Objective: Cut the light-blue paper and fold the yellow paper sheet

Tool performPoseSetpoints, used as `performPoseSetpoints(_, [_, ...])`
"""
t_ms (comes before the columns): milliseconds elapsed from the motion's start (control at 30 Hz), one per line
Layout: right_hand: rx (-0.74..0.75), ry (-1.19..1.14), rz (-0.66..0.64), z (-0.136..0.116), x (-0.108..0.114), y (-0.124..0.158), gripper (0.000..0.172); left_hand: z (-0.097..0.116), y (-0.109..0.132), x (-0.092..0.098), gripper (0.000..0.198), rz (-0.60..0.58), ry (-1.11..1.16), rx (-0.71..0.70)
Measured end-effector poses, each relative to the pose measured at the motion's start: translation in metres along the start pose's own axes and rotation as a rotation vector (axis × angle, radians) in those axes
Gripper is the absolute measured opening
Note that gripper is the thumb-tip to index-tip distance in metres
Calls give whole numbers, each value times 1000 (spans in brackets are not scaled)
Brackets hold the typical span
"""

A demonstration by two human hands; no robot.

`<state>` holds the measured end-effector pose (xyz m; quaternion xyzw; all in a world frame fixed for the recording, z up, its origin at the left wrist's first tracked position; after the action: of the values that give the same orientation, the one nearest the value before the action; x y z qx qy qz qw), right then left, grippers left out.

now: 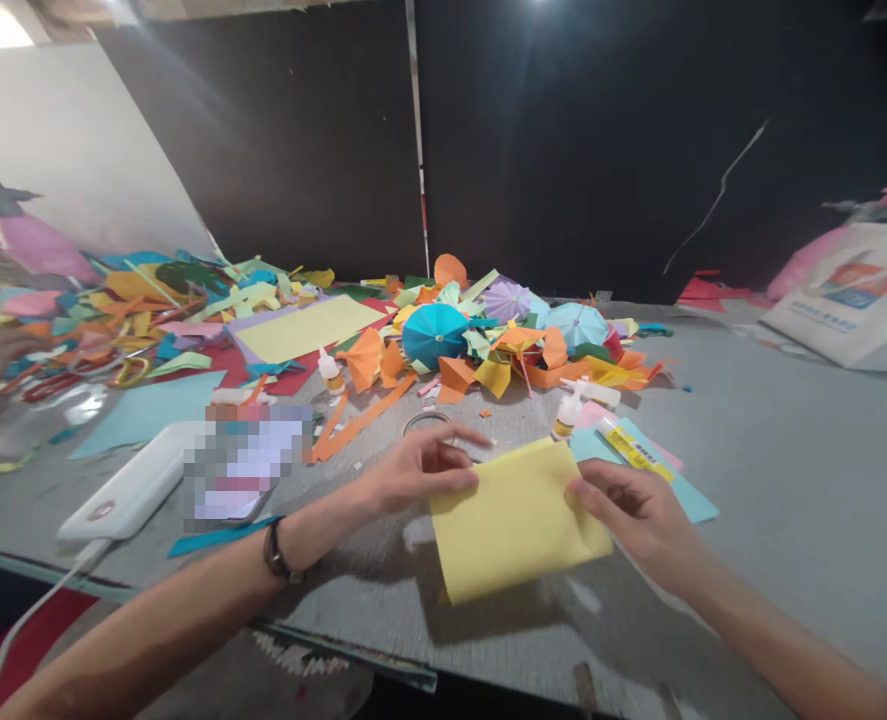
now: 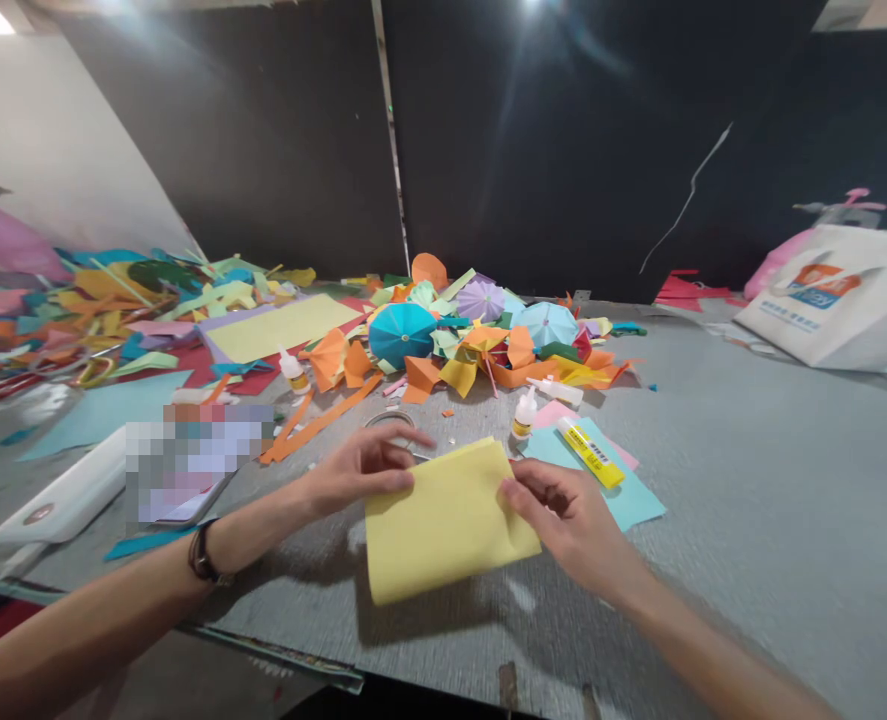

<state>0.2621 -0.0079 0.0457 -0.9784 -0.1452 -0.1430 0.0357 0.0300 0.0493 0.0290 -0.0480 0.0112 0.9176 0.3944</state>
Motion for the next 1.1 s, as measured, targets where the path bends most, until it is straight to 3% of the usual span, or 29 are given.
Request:
performPoseSetpoints(100, [-25, -28, -141, 3, -11, 1, 36, -9, 2, -15, 35, -173, -61, 125])
performPoseSetpoints(200, [-43, 51, -167, 5, -20, 4, 40, -19, 3, -29, 40, -244, -73, 146])
performPoseSetpoints(367, [-60, 97, -174, 3, -33, 10, 44, -34, 3, -45, 48, -217, 36, 158])
performPoseSetpoints(500, [-31, -18, -58, 1, -26, 8, 41, -28, 5, -40, 51, -19, 116, 50])
performPoseSetpoints(567, [-70, -103, -60, 5, -23, 5, 41, -24, 7, -39, 50, 22, 115, 9])
performPoseSetpoints(767, [-115, -240, -38, 7, -17, 1, 44, -35, 11, -56, 49, -224, 94, 166])
performPoseSetpoints(1100, [-148, -190, 20, 5, -21, 7, 48, -27, 11, -49, 51, -186, 40, 167])
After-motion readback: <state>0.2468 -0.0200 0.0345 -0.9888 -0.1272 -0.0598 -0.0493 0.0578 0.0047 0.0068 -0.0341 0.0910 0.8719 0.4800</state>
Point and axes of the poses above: each hand's wrist, its own y-axis away from the middle knuckle, its own x-axis out of the back of the hand, z = x × y, the point moved 6 cm from there along -y, towards the middle knuckle, and after that the axes turned 6 degrees about -z, right-handed, at the moved point
